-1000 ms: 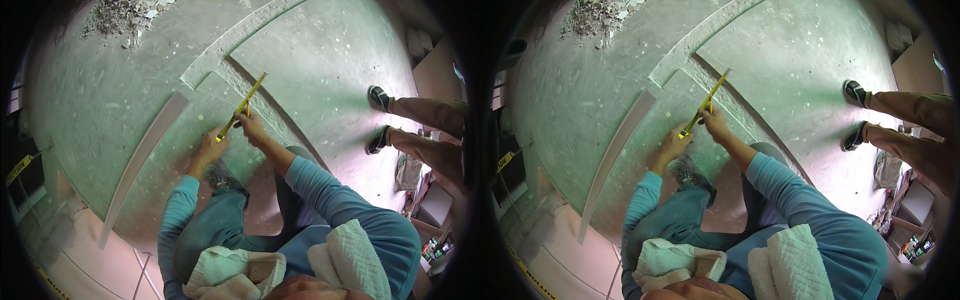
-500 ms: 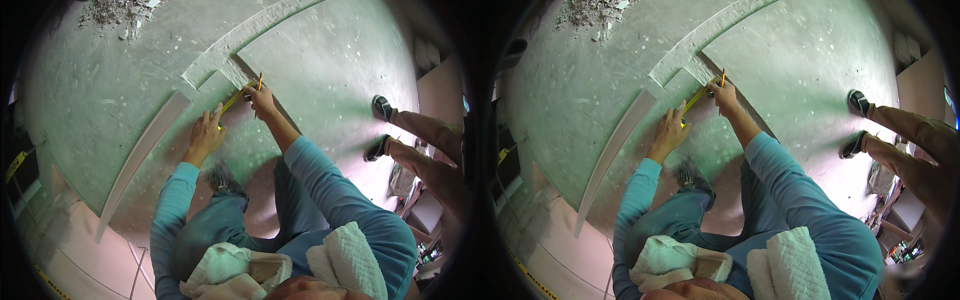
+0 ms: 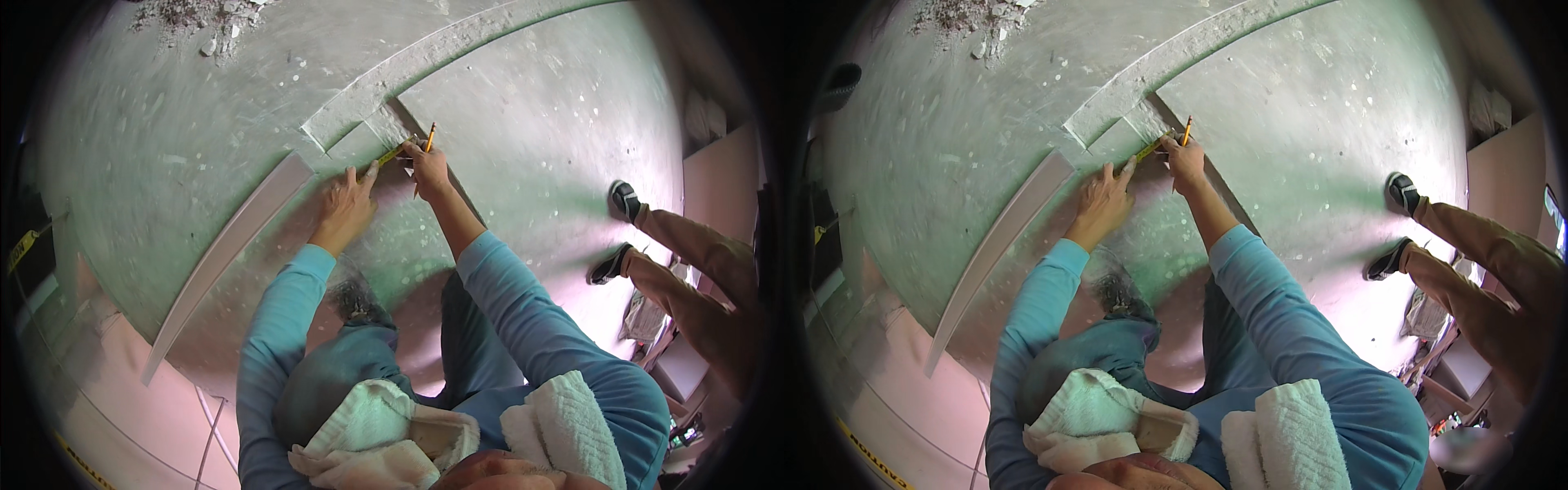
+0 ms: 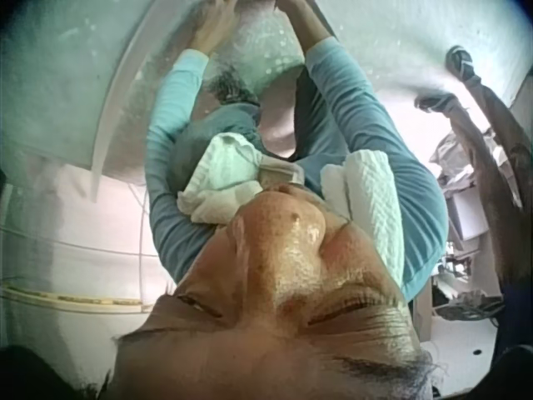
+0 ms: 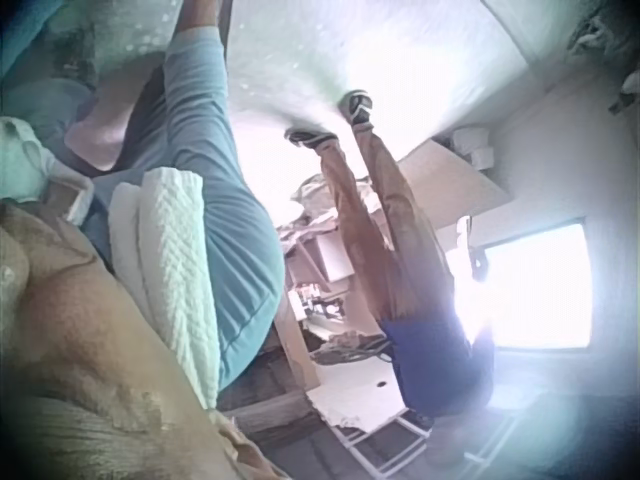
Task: The person kneels on a concrete floor and uses a tape measure and pencil to measure and mark lines on the floor surface. The person repeatedly extends the tape measure, marks points, and repositions to measure different sections of the floor.
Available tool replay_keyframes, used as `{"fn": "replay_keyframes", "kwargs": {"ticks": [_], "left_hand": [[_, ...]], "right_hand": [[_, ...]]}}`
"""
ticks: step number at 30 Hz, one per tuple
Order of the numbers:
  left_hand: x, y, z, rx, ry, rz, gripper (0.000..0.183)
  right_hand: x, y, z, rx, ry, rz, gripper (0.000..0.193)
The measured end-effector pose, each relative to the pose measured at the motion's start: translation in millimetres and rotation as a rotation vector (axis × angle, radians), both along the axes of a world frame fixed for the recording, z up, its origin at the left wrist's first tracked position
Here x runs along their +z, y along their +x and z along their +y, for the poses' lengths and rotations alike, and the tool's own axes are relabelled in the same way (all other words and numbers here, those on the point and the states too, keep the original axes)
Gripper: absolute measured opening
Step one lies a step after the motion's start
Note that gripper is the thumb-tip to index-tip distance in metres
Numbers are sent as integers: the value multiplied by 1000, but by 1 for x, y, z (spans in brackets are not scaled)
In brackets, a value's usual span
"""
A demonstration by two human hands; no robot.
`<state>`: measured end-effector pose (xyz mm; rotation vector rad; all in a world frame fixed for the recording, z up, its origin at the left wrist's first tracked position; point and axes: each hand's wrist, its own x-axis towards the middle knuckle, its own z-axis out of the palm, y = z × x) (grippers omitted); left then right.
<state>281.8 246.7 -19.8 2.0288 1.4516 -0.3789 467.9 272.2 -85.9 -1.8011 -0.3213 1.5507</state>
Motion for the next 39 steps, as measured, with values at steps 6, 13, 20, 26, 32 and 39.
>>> {"fn": "replay_keyframes", "kwargs": {"ticks": [6, 13, 20, 26, 32, 39], "left_hand": [[-4, 9, 10, -10, -22, 61, 68], [-11, 11, 8, 15, -1, 44, 69], [-15, 12, 7, 0, 14, 63, 70], [-21, 12, 5, -7, 68, 57, 70], [-22, 13, 5, -1, 84, 48, 70], [-21, 11, 8, 0, 43, 64, 71]], "right_hand": [[-5, -4, 6, 39, -33, -59, 17], [-9, -2, 7, -1, -19, 14, 19], [-9, -4, 8, -39, 13, -27, 22], [-9, -4, 9, -61, -9, -7, 19], [-11, -4, 11, 22, 1, -13, 16], [-13, -3, 11, 43, 4, -43, 19]]}}
